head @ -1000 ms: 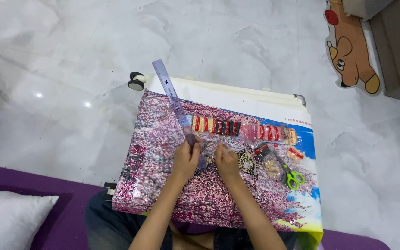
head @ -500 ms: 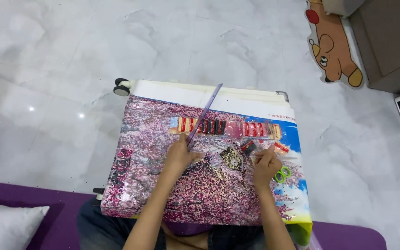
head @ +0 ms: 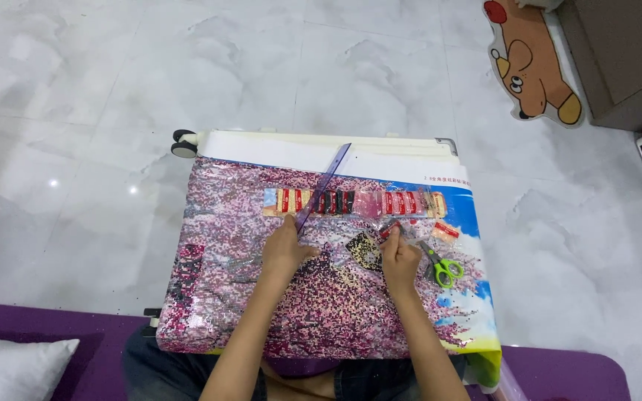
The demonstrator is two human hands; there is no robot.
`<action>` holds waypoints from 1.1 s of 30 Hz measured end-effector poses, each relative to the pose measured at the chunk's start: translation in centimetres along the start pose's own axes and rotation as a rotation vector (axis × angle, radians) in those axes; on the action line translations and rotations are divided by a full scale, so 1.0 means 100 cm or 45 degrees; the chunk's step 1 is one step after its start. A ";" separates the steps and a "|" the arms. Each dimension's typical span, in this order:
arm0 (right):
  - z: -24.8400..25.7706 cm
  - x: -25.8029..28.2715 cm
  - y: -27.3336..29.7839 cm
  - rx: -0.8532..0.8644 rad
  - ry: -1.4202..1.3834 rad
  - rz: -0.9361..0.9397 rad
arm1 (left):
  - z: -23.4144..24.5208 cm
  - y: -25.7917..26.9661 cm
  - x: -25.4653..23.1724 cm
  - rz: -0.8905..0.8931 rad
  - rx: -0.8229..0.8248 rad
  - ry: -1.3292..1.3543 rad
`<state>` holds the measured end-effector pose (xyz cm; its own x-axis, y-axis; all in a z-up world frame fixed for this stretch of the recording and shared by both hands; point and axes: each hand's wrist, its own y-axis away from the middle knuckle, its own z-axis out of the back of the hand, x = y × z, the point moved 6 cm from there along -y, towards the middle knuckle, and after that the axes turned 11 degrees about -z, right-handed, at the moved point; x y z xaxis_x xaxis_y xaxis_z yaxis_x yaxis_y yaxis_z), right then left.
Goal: The person works on a diamond painting by holding a ruler to the canvas with one hand and using a needle with the other hand to pick up and place resin diamonds onto the fabric, occasionally also using the needle to pierce the fabric.
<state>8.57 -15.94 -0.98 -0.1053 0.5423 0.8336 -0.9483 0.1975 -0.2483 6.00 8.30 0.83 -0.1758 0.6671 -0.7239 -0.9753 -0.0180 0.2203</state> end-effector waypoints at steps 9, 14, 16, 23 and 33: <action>-0.015 -0.024 0.003 0.002 0.133 0.326 | 0.005 0.005 -0.007 -0.002 -0.033 -0.018; -0.007 0.003 0.005 0.057 0.165 0.342 | 0.001 -0.002 0.009 0.020 -0.043 0.176; -0.006 0.007 0.005 0.048 0.189 0.369 | -0.007 -0.012 0.028 0.014 -0.079 0.327; 0.002 -0.028 0.005 -0.111 -0.079 0.257 | 0.012 0.018 0.021 -0.236 -0.455 1.325; -0.057 0.084 0.019 0.208 -0.288 0.013 | 0.021 0.026 0.004 -0.422 -0.557 0.427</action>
